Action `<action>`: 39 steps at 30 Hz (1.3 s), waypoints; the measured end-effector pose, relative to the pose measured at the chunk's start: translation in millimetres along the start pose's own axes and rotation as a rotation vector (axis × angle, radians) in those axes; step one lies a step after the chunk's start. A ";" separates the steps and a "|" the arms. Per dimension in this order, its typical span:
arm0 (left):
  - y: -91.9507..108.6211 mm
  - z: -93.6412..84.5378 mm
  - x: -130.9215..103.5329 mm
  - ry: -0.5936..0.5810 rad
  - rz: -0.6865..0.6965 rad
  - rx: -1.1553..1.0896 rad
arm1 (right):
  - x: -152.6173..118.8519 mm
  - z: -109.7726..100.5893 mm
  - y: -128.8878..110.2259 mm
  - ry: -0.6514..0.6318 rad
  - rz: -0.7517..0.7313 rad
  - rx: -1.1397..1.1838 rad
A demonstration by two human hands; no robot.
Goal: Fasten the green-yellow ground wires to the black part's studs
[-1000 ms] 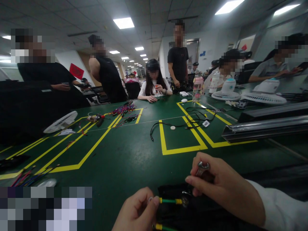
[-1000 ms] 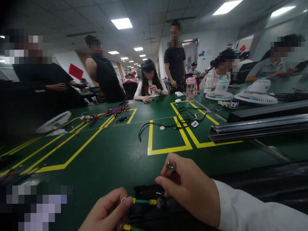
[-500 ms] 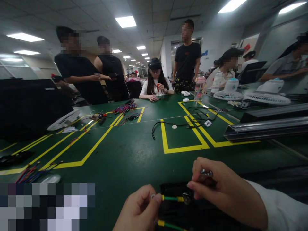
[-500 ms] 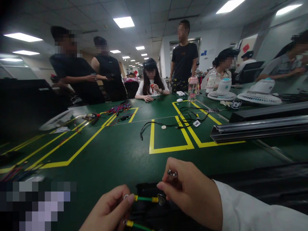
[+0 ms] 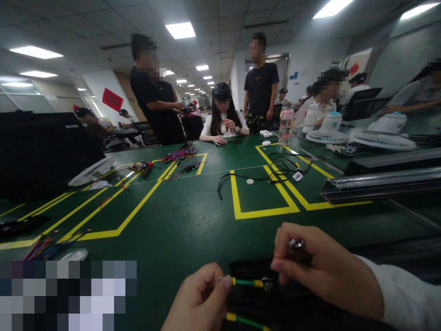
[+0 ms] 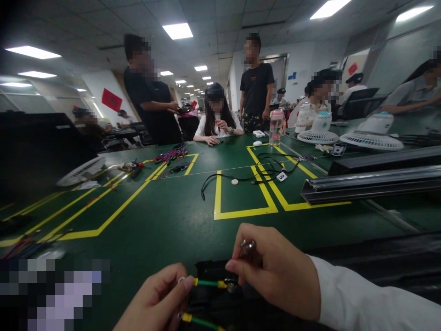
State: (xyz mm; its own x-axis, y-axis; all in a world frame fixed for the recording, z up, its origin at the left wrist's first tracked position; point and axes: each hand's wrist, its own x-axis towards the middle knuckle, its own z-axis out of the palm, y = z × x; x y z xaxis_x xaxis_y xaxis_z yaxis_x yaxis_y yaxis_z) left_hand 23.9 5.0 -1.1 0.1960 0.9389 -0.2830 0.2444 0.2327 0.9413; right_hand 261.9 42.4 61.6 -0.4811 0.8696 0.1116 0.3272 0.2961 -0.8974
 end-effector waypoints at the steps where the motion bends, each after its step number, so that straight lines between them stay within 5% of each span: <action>1: 0.1 0.0 -0.2 0.002 0.006 0.000 | 0.7 -2.0 -1.8 0.037 0.006 0.035; 7: -0.8 -0.6 0.0 0.008 0.013 0.000 | 1.0 -8.9 -5.2 0.207 0.024 0.196; 11: -3.2 -1.1 1.7 -0.013 0.013 -0.014 | -9.7 2.2 -0.8 0.161 0.041 0.160; 19: 0.3 -1.5 0.1 -0.008 0.003 0.014 | -20.3 13.8 -4.1 0.071 0.007 -0.270; 39: 4.7 0.0 -1.5 0.000 0.017 0.001 | -20.9 13.8 3.0 -0.014 -0.001 -0.334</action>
State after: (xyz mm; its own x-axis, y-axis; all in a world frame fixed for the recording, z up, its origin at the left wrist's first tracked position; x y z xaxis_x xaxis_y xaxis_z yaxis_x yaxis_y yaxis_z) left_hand 24.8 4.7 3.7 0.2004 0.9427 -0.2667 0.2420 0.2162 0.9459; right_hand 261.7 19.7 50.7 -0.4918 0.8644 0.1050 0.5742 0.4126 -0.7072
